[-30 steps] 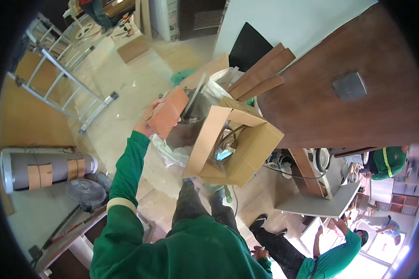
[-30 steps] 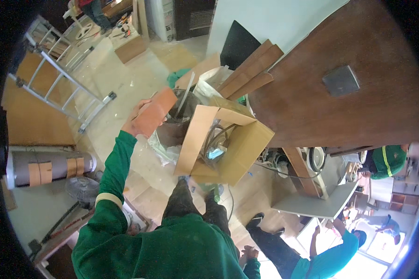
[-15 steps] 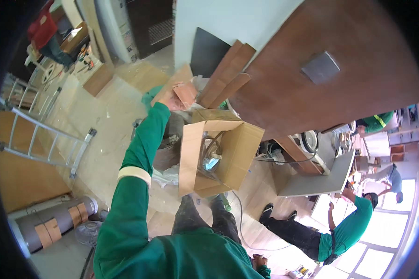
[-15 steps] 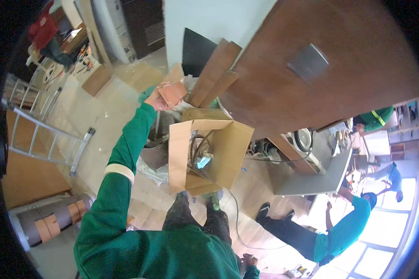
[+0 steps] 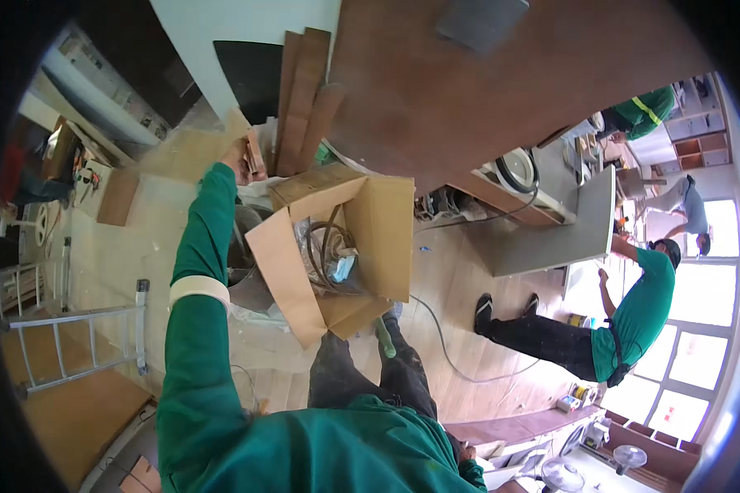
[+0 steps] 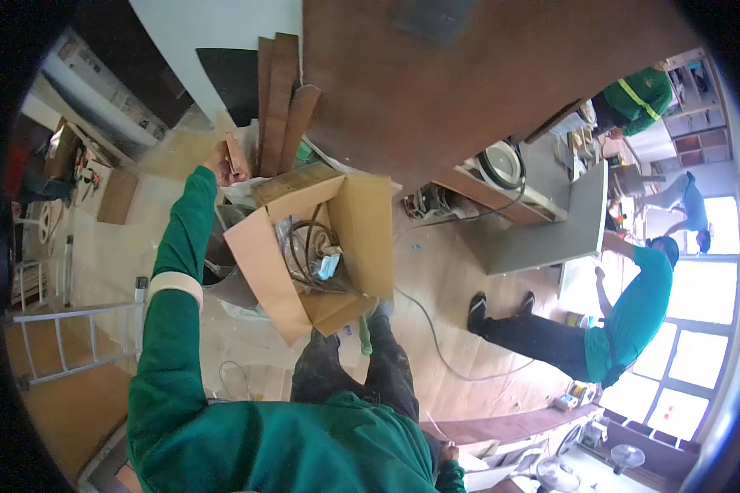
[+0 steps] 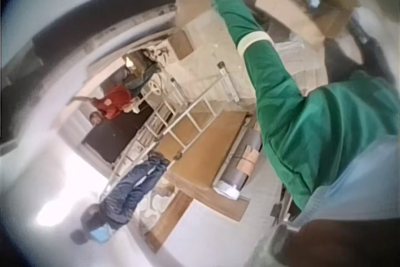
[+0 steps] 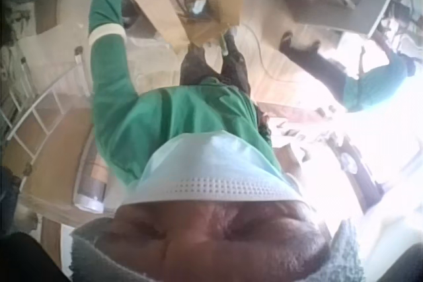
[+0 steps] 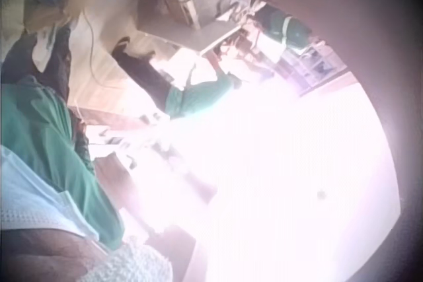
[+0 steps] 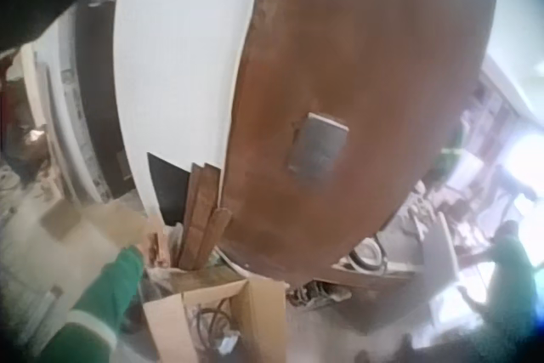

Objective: The person cleans a window sill and surrounding area using a brush and a dustpan, then handles a wooden board and other materials in a cluttered room. The person also uses a vacuum cleaner to clean the floor.

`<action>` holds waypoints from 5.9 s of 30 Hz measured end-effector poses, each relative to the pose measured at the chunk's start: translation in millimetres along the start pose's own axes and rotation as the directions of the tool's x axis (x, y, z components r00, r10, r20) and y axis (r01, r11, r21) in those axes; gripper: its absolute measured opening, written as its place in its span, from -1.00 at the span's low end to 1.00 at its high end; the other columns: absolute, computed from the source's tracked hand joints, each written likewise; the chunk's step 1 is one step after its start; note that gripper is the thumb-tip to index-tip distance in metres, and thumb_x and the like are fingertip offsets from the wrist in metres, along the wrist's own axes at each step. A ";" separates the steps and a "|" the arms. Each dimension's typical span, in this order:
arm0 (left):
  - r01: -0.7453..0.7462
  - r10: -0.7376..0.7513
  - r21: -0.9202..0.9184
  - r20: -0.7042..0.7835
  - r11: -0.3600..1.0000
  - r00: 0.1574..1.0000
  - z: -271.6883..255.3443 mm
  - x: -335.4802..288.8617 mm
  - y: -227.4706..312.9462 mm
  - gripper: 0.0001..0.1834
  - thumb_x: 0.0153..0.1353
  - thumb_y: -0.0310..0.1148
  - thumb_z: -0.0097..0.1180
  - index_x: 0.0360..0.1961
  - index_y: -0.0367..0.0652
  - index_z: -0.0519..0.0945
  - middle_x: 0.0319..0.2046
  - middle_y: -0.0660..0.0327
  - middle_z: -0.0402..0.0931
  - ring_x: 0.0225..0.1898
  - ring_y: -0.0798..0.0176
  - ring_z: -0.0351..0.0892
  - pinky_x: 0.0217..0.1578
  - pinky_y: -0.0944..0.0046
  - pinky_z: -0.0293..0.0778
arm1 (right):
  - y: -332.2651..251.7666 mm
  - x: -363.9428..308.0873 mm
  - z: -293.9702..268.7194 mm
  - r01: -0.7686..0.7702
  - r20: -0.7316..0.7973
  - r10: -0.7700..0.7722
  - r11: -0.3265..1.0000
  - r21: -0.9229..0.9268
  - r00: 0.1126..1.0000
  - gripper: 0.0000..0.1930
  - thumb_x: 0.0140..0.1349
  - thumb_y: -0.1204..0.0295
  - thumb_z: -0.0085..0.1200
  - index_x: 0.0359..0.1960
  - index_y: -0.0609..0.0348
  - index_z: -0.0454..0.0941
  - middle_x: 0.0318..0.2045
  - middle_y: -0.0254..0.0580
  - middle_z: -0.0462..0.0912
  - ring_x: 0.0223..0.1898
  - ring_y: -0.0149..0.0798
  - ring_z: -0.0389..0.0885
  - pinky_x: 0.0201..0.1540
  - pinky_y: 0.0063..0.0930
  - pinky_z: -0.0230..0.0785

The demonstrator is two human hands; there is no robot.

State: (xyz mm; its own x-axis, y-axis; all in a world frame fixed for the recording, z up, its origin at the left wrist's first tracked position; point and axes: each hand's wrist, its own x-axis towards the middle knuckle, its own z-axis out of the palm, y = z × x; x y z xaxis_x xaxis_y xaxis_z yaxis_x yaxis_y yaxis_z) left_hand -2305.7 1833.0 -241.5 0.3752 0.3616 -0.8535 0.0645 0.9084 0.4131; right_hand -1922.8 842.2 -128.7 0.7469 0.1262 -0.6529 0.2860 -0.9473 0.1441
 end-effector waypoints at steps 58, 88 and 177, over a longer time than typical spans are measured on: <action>-0.408 0.774 0.683 -0.624 0.606 0.106 205.1 -494.4 -205.9 -0.52 0.21 -0.35 0.23 0.03 -0.52 0.49 0.01 -0.02 0.50 -0.04 0.10 0.54 0.00 0.15 0.50 | -435.9 151.8 27.7 -0.149 0.627 -0.500 0.699 0.699 0.597 -0.34 0.13 -0.16 0.09 -0.01 0.21 0.56 -0.02 0.23 0.55 -0.32 -0.02 0.67 -0.16 -0.32 0.47; -0.287 0.729 0.696 -0.684 0.658 0.012 195.5 -495.1 -302.1 -0.61 0.11 -0.38 0.30 -0.09 -0.41 0.56 -0.12 0.05 0.55 -0.17 0.18 0.54 -0.07 0.20 0.48 | -459.4 272.1 51.0 0.320 0.148 -0.353 0.924 0.209 0.924 -0.47 0.08 -0.06 0.13 -0.18 0.20 0.67 -0.28 -0.02 0.72 -0.19 -0.03 0.69 -0.15 -0.24 0.53; -0.691 0.842 0.506 -0.445 0.517 0.304 83.3 -382.8 -124.2 -0.59 0.14 -0.33 0.28 -0.09 -0.47 0.57 -0.19 0.10 0.60 -0.27 0.28 0.58 -0.23 0.31 0.50 | -297.2 149.0 -120.1 -0.191 0.181 -0.342 0.006 0.982 0.922 -0.82 0.01 0.46 0.14 -0.38 0.31 0.51 -0.57 -0.15 0.53 -0.61 -0.28 0.50 -0.52 -0.47 0.41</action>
State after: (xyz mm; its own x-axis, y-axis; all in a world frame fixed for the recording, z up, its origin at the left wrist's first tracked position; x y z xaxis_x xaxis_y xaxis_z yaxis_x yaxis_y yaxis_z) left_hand -2380.3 1564.3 60.4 -0.2436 0.9684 -0.0526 0.2418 0.1132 0.9637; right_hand -1824.4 1177.9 -179.4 0.4822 0.3869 -0.7860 -0.7298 -0.3190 -0.6047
